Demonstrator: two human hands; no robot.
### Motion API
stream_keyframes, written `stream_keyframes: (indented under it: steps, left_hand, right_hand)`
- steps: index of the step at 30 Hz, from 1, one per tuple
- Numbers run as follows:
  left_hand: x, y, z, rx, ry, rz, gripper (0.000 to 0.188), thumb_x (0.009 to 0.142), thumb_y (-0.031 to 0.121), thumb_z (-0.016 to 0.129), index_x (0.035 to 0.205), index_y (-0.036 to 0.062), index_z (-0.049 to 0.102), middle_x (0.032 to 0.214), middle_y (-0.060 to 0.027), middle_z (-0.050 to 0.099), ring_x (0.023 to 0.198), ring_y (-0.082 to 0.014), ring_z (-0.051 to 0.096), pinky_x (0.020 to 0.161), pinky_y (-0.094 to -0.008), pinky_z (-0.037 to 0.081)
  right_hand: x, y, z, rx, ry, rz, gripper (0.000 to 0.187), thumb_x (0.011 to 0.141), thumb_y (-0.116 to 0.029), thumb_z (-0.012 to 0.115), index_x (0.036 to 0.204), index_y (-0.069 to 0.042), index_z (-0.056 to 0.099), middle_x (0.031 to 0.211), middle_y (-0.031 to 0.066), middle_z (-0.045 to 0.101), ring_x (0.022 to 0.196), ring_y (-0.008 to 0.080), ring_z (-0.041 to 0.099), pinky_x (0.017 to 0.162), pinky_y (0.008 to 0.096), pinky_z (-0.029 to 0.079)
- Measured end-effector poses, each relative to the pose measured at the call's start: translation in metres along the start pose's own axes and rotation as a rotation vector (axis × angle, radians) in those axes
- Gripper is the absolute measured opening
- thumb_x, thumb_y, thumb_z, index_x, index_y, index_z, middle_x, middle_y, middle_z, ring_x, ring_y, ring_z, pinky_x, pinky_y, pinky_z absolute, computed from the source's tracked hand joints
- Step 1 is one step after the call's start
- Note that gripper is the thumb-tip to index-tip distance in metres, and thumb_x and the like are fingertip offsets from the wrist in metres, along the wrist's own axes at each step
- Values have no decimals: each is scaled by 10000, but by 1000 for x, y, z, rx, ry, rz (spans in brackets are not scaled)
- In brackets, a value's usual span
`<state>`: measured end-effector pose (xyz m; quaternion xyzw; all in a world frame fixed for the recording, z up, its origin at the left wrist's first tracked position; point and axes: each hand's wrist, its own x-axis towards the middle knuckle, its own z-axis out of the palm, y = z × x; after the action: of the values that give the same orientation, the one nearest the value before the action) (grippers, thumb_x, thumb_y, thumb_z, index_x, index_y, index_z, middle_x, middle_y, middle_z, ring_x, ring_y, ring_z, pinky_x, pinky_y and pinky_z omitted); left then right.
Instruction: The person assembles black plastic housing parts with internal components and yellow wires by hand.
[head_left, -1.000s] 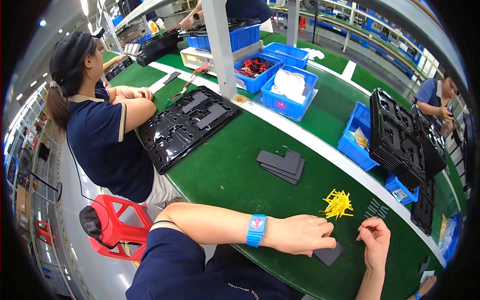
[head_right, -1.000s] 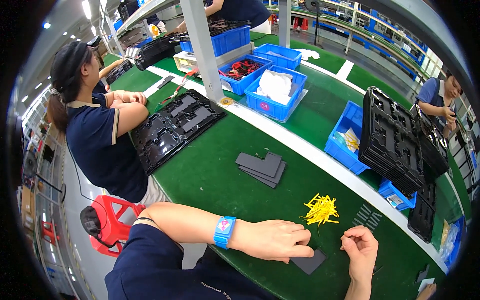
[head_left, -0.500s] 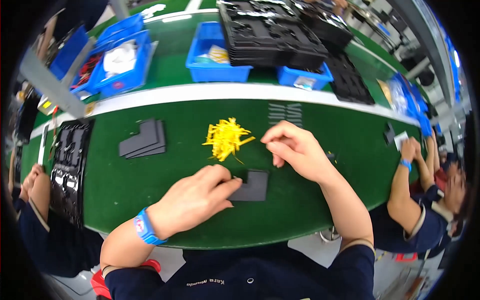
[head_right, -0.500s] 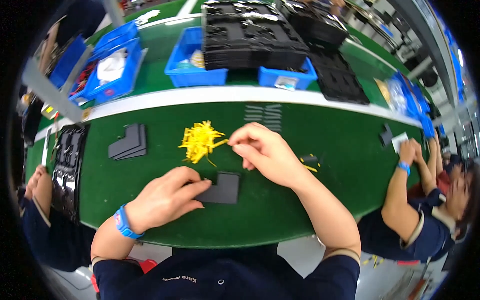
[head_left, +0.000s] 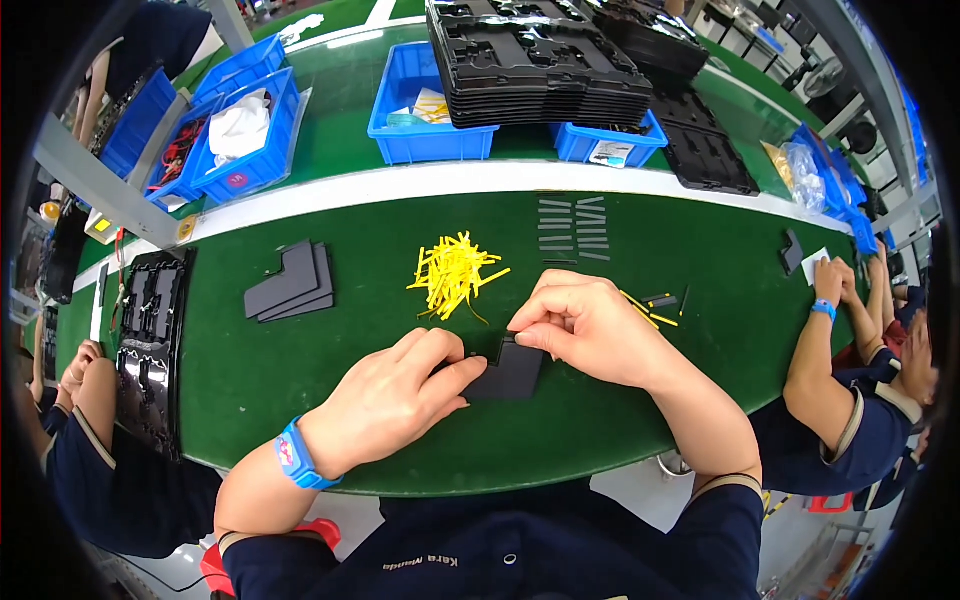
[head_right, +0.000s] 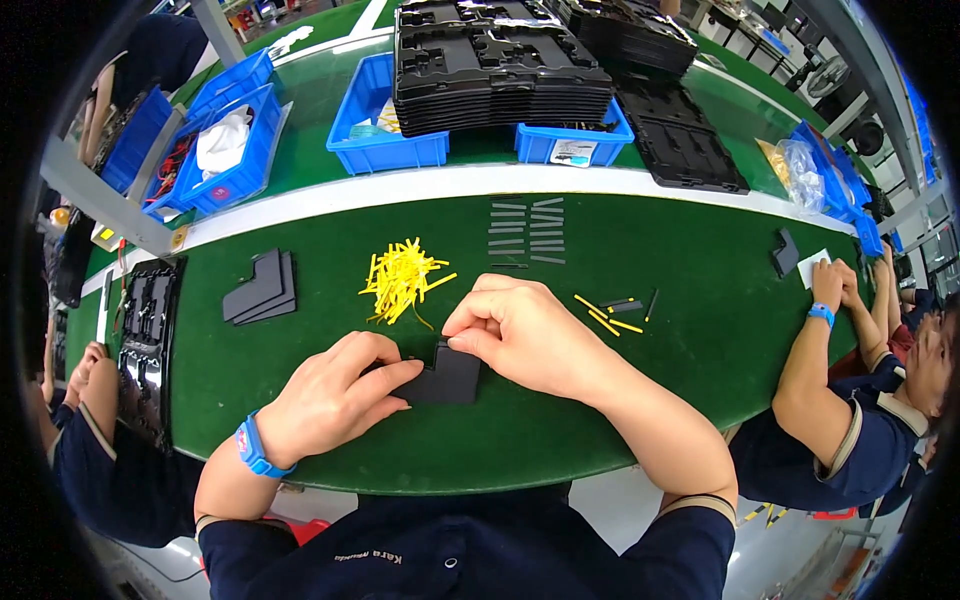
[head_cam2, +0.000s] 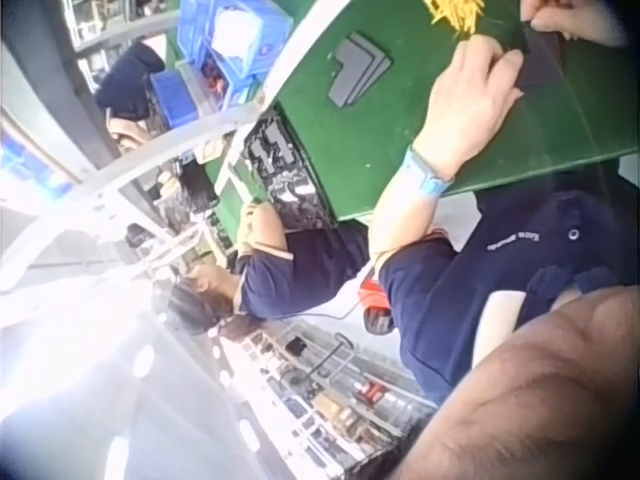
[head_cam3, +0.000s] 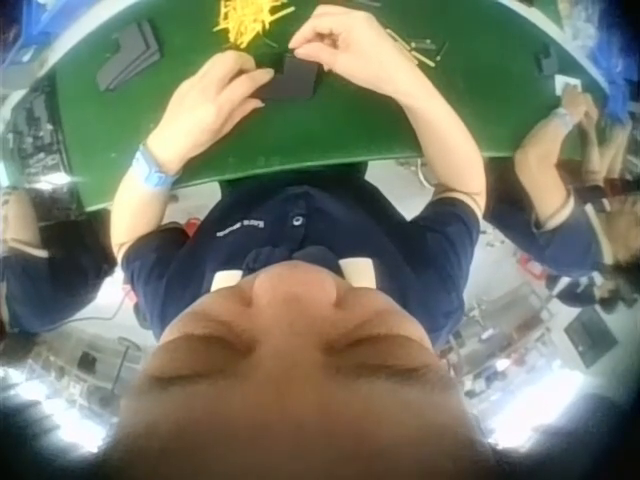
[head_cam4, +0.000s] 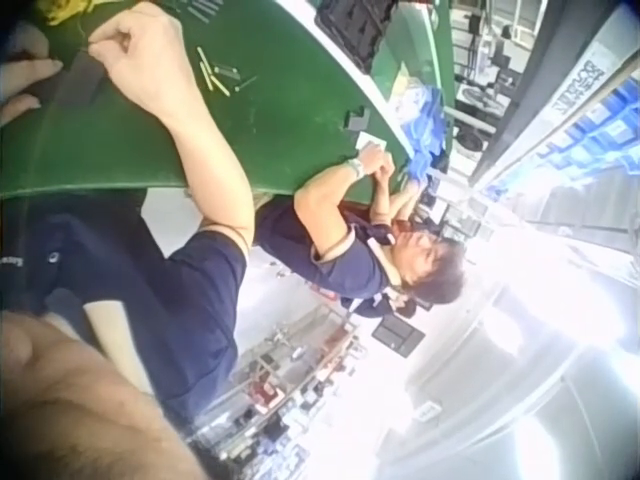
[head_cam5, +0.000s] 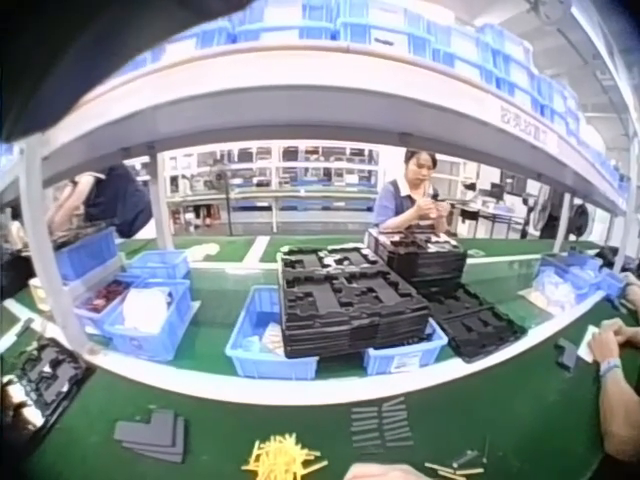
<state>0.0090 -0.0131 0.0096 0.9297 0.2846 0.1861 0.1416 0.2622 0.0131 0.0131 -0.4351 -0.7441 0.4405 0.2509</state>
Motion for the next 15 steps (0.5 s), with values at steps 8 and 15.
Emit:
stream_keyframes:
  steps: [8,15]
  left_hand:
    - [1,-1,1,-29,25,-7,484,675,97,813,1130,65,653,994,-88,562,844,-266,602,656,-365,531]
    - [0,0,3,-15,27,2,478,677,94,810,1127,63,652,992,-87,561,848,-263,600,657,-362,531]
  right_hand:
    - [-1,-7,1,-66,14,16,85,843,-32,742,926,-22,732,804,32,580,647,120,547,580,271,448]
    - [-2,-8,0,-80,-5,37,68,847,-35,742,901,-5,713,787,18,574,668,104,561,580,260,452]
